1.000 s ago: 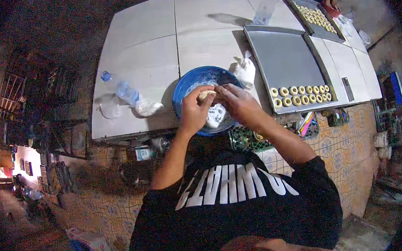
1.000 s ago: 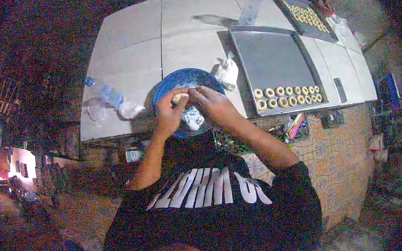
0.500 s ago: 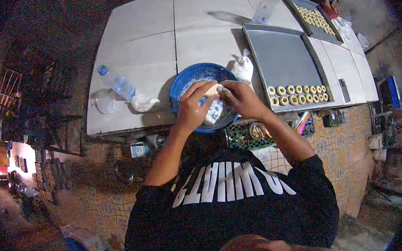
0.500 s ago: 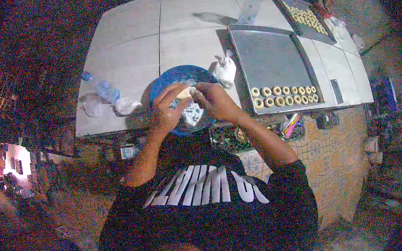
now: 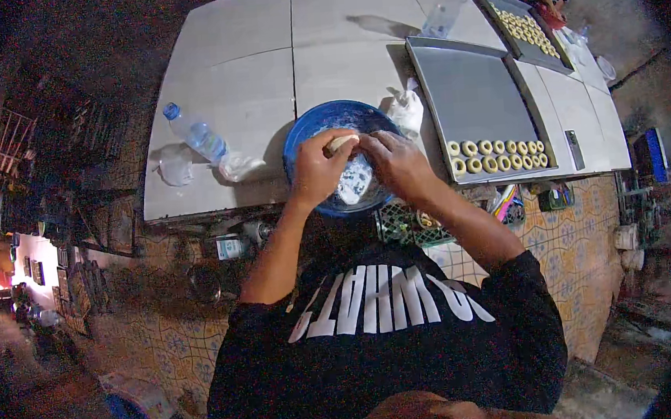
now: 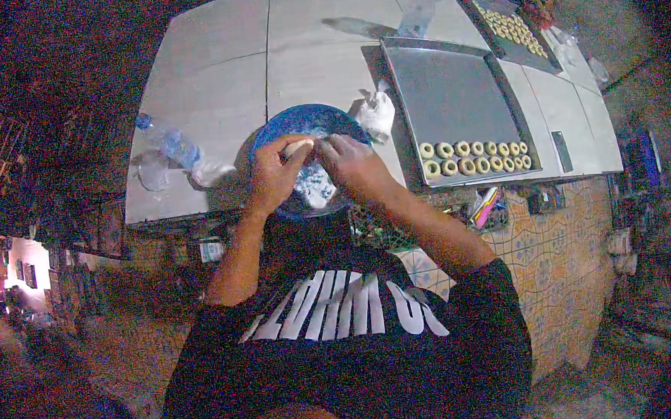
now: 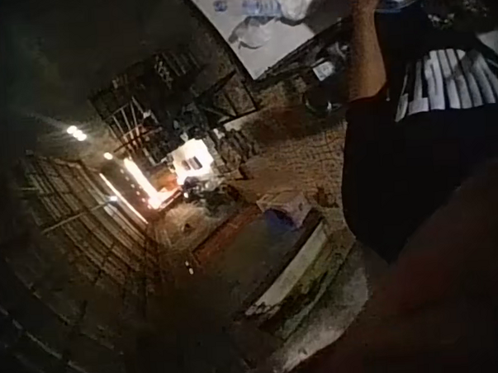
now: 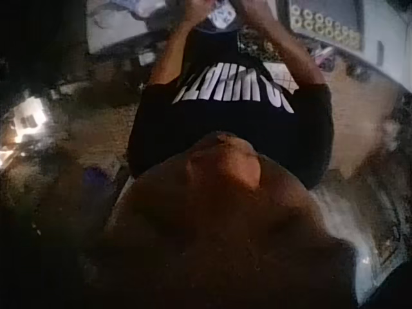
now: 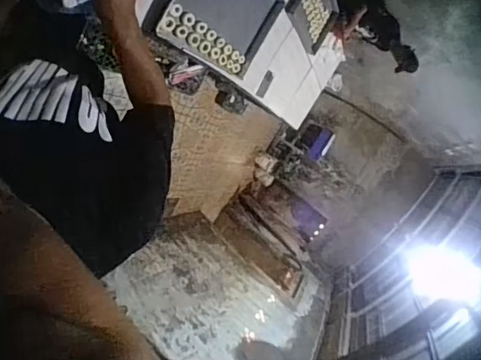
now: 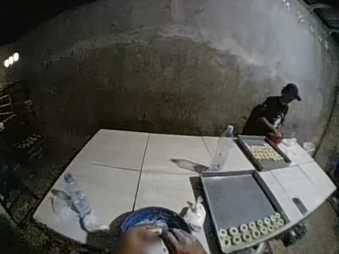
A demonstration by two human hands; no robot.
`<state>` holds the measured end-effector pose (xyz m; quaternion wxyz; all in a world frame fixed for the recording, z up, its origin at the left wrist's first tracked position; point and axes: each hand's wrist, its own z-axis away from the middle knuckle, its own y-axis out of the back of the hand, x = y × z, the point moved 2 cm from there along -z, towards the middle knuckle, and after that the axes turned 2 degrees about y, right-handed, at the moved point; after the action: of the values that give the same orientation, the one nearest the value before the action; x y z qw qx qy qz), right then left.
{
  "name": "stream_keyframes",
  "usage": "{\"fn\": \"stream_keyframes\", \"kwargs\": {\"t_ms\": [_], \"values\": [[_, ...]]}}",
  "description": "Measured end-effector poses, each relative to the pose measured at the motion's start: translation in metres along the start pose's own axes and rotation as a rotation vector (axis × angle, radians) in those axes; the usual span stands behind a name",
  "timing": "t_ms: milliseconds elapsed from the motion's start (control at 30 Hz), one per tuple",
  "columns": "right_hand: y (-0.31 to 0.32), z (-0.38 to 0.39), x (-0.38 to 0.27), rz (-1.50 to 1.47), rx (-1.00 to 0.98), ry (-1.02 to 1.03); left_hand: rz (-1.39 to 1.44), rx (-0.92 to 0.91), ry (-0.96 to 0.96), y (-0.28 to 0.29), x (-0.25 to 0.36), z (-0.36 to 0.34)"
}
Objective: The person shapes dough into a ring and places it onto a metal tray, rubs flour from a bowl onto their hands, and rolls and shapes another piece of dough.
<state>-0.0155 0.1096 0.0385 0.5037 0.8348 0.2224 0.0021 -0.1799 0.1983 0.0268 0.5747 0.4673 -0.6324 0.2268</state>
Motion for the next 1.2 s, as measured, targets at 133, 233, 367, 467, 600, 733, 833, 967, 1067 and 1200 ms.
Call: {"fn": "stream_keyframes", "kwargs": {"t_ms": [133,233,367,467,600,733,833,967,1067,1200], "values": [[0.000,-0.015,0.004,-0.360,0.047,-0.155,-0.001,0.030,-0.021,0.001,0.000,0.004],[-0.003,-0.012,0.012,-0.940,-0.181,-0.823,-0.048,0.031,0.002,-0.001,0.005,0.008],[-0.023,-0.007,0.020,-0.933,-0.064,-0.491,0.079,0.018,0.105,0.001,-0.019,0.007],[0.002,-0.017,-0.006,-0.615,-0.080,-0.289,0.203,-0.021,0.261,0.005,-0.036,0.005],[-0.010,-0.017,-0.017,-0.212,-0.039,-0.093,0.396,-0.004,0.304,0.005,-0.044,0.006],[-0.025,-0.007,-0.008,0.008,-0.076,0.010,0.251,-0.099,0.283,0.011,-0.054,-0.003],[-0.036,-0.009,-0.006,0.086,-0.140,-0.032,0.289,-0.153,0.274,0.013,-0.058,-0.010],[-0.055,-0.013,-0.004,0.082,-0.016,-0.093,0.168,-0.173,0.238,0.017,-0.069,-0.016],[-0.082,-0.004,0.013,0.071,-0.028,-0.226,0.023,-0.178,0.171,0.020,-0.063,-0.020],[-0.085,-0.009,0.035,0.032,-0.068,-0.566,-0.148,-0.270,0.081,0.030,-0.069,-0.020]]}}
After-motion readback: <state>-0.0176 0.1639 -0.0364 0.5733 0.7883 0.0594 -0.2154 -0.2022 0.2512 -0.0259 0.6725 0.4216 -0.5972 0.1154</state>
